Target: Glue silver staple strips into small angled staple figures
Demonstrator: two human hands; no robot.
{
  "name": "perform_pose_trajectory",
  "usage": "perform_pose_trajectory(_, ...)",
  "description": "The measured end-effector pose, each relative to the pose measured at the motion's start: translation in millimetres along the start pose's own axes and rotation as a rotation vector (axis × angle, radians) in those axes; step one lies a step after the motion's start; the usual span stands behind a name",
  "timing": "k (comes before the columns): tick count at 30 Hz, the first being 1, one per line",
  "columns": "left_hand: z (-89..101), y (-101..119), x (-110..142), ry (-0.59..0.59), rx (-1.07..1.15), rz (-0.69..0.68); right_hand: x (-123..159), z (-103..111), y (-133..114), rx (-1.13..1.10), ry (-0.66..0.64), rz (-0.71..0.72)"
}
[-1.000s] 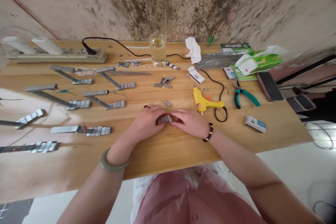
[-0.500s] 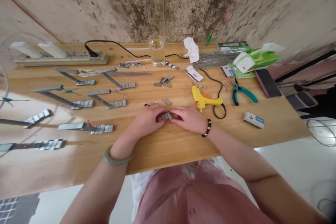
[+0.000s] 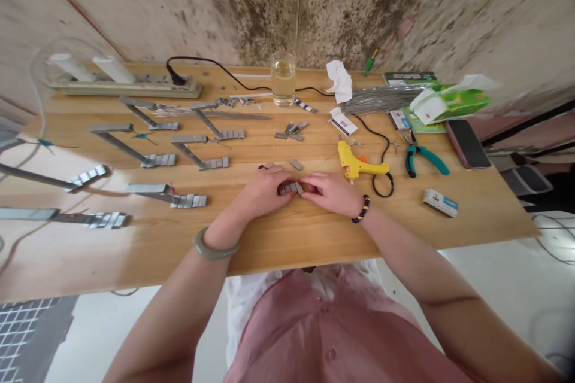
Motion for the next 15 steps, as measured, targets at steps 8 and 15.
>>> perform_pose_trajectory(8, -1.9, -1.0, 0.8, 0.012, -0.008, 0.000, -1.0, 0.8, -0.3, -0.025, 0.034, 0.011)
perform_pose_trajectory(15, -2.4, -1.1, 1.0, 0.023, 0.008, -0.008, -1.7, 0.9, 0.3, -0.026, 0.051, -0.013)
Point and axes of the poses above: each hand's wrist, its own x-axis away from the middle knuckle, its own z-axis out of the back of the hand, y = z × x, the point moved 4 cm from there along -x, towards the middle knuckle, and after that the axes turned 12 degrees about -x, right-handed, at the moved point
